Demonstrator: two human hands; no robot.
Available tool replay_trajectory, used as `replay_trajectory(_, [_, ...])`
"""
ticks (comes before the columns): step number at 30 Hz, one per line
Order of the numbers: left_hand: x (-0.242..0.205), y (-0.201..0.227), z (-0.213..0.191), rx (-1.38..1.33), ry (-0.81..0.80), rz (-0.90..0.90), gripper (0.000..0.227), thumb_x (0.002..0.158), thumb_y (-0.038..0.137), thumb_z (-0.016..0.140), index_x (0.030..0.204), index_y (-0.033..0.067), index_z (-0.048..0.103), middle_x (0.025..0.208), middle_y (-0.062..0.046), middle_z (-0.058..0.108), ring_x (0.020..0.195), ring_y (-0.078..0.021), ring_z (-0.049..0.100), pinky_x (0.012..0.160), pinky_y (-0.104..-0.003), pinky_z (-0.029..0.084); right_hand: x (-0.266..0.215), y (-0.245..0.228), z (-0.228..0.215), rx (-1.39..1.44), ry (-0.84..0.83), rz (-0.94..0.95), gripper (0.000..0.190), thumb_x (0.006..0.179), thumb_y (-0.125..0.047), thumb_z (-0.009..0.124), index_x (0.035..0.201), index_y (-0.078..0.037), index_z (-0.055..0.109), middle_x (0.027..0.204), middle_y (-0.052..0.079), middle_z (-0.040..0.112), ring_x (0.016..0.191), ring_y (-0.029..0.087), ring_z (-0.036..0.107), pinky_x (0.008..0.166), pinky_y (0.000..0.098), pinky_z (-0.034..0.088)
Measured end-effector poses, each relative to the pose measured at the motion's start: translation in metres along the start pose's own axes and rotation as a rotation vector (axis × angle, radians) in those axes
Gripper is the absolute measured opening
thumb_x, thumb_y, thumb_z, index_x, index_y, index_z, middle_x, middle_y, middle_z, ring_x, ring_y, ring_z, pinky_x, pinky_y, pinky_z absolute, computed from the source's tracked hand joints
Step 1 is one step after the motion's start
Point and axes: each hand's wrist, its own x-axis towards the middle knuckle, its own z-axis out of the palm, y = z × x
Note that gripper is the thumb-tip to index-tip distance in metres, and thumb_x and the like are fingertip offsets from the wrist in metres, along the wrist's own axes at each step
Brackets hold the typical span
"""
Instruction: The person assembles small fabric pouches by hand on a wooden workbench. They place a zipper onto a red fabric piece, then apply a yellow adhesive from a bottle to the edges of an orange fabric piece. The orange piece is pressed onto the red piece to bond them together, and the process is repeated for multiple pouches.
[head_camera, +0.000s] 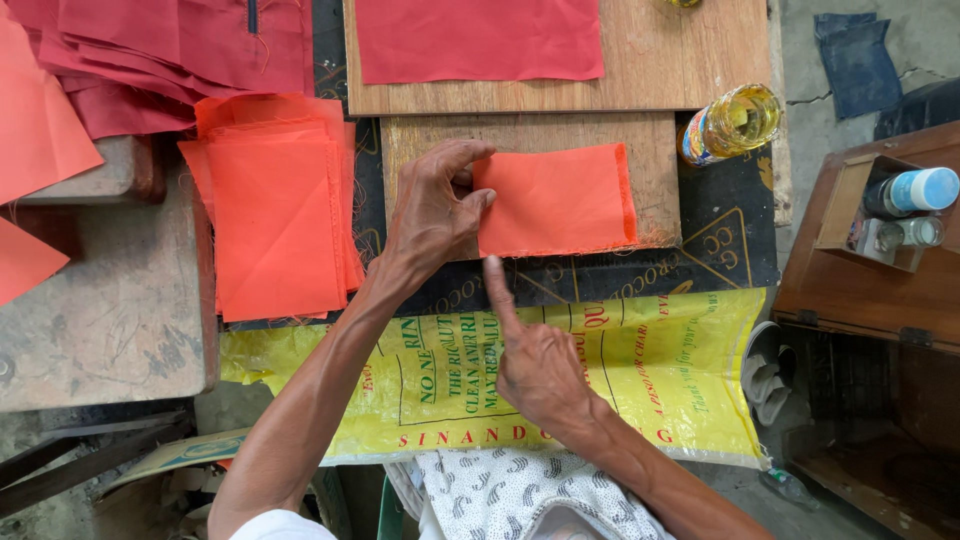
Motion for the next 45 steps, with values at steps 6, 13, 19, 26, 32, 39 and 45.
replay_trajectory(6, [0.001, 0.003, -0.002, -0.022, 0.019, 0.014, 0.044, 0.080, -0.002, 0.077, 0.123, -0.0025, 0.068, 0.117, -0.016, 0.073, 0.092, -0.0230, 0.077, 0.081, -0.031, 0.066, -0.009, 0.014, -0.008, 0.074, 0.024, 0.095, 0.102, 0.078, 0.007, 0.056, 0.161, -0.003, -0.002, 0.049, 0.008, 0.058, 0.039, 0.025, 0.056, 0.039, 0.0432, 0.048])
replay_trajectory(13, [0.001, 0.006, -0.001, -0.008, 0.010, 0.011, 0.046, 0.078, -0.003, 0.078, 0.123, -0.0023, 0.068, 0.116, -0.016, 0.072, 0.091, -0.0223, 0.076, 0.080, -0.031, 0.065, 0.003, 0.003, 0.000, -0.143, -0.002, 0.007, 0.110, 0.071, 0.005, 0.064, 0.161, -0.005, 0.001, 0.053, 0.012, 0.061, 0.042, 0.029, 0.057, 0.044, 0.0487, 0.048])
replay_trajectory(19, [0.000, 0.003, 0.000, -0.004, 0.014, 0.014, 0.046, 0.079, -0.001, 0.079, 0.124, -0.0016, 0.068, 0.120, -0.017, 0.071, 0.092, -0.0230, 0.076, 0.080, -0.031, 0.066, 0.007, 0.004, -0.018, -0.153, -0.096, 0.090, 0.107, 0.072, 0.003, 0.063, 0.162, -0.008, 0.007, 0.066, 0.014, 0.066, 0.049, 0.031, 0.064, 0.046, 0.0499, 0.051])
replay_trajectory(26, [0.001, 0.005, -0.001, 0.022, -0.006, 0.002, 0.046, 0.079, -0.001, 0.078, 0.124, -0.0025, 0.068, 0.119, -0.018, 0.072, 0.091, -0.0235, 0.076, 0.079, -0.033, 0.065, 0.007, 0.010, -0.021, -0.113, 0.086, -0.074, 0.107, 0.065, 0.003, 0.066, 0.161, -0.014, 0.021, 0.063, 0.013, 0.065, 0.051, 0.031, 0.062, 0.047, 0.0507, 0.049])
replay_trajectory(32, [0.001, 0.006, 0.000, 0.021, -0.010, -0.027, 0.047, 0.078, -0.001, 0.078, 0.124, -0.0019, 0.068, 0.118, -0.017, 0.073, 0.091, -0.0231, 0.076, 0.080, -0.033, 0.065, -0.012, 0.051, -0.049, -0.294, -0.022, 0.247, 0.103, 0.073, 0.004, 0.062, 0.163, -0.024, 0.021, 0.054, 0.011, 0.061, 0.043, 0.028, 0.061, 0.045, 0.0482, 0.052])
replay_trajectory(39, [0.011, 0.014, -0.007, -0.029, -0.091, -0.049, 0.053, 0.081, 0.003, 0.078, 0.132, -0.0030, 0.064, 0.123, -0.018, 0.072, 0.094, -0.0230, 0.076, 0.081, -0.033, 0.065, -0.032, 0.089, -0.079, -0.346, 0.196, 0.254, 0.098, 0.069, 0.003, 0.062, 0.159, -0.022, 0.034, 0.054, 0.016, 0.058, 0.046, 0.036, 0.060, 0.048, 0.0516, 0.048])
replay_trajectory(45, [0.035, 0.033, -0.001, 0.261, -0.193, -0.003, 0.066, 0.079, 0.019, 0.086, 0.136, -0.0006, 0.058, 0.111, -0.016, 0.073, 0.095, -0.0287, 0.069, 0.087, -0.045, 0.055, -0.032, 0.110, -0.081, -0.546, 0.091, 0.116, 0.092, 0.072, 0.007, 0.061, 0.158, -0.017, 0.040, 0.061, 0.011, 0.063, 0.051, 0.029, 0.063, 0.047, 0.0467, 0.050])
